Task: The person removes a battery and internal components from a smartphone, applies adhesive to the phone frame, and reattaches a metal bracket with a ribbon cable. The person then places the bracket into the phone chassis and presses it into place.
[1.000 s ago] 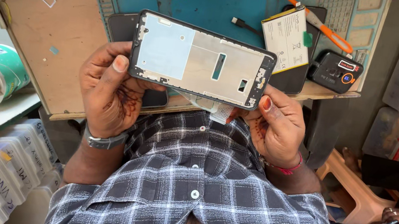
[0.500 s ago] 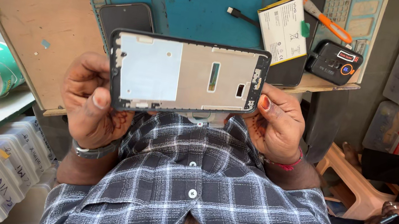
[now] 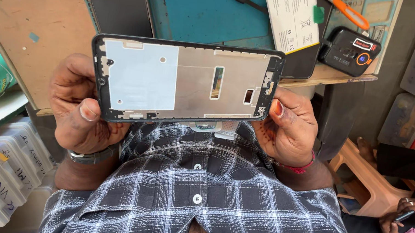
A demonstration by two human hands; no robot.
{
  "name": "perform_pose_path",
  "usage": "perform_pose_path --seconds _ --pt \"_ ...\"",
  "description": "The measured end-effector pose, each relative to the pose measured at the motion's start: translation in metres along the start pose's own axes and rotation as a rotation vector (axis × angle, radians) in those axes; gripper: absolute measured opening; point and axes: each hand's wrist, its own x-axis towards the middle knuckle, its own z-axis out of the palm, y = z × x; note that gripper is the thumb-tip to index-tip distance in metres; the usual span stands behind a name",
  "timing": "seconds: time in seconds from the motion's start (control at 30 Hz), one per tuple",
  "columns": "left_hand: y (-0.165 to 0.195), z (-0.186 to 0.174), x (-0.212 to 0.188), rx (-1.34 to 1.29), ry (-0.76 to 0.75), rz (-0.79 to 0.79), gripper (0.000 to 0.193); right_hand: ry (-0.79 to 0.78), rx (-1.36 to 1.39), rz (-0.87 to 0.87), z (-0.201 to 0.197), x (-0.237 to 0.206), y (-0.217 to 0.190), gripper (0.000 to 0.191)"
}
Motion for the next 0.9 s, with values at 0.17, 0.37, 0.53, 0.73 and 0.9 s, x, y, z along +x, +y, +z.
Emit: perform_pose_path --seconds 0.17,0.37,0.53,0.73,0.9 --pt "-0.0014 -0.0038 0.0028 -0.015 -0.067 0.021 0.033 -0.014 -0.022 0.004 -0.0038 -0.0048 0.0002 0.037" --pt "-0.0015 -0.0042 -0.0011 -0.008 -0.034 0.021 0.033 0.006 -0.008 0.039 -0.0048 -0.0068 -0.0023 0.036" --pt "-0.0003 -0.0025 -0.0004 0.005 -0.027 0.014 0.034 0.005 0.021 0.028 -0.0041 -0.0065 -0.0002 0.037" --pt "-0.0009 -0.0008 0.0008 -0.010 -0.067 0.011 0.038 -0.009 0.026 0.022 -0.0056 -0.0051 0.0012 0.038" --pt "0.0009 0.0020 -0.0019 0.000 -0.004 -0.028 0.049 -0.018 0.039 0.027 -0.0080 -0.0057 0.0019 0.038"
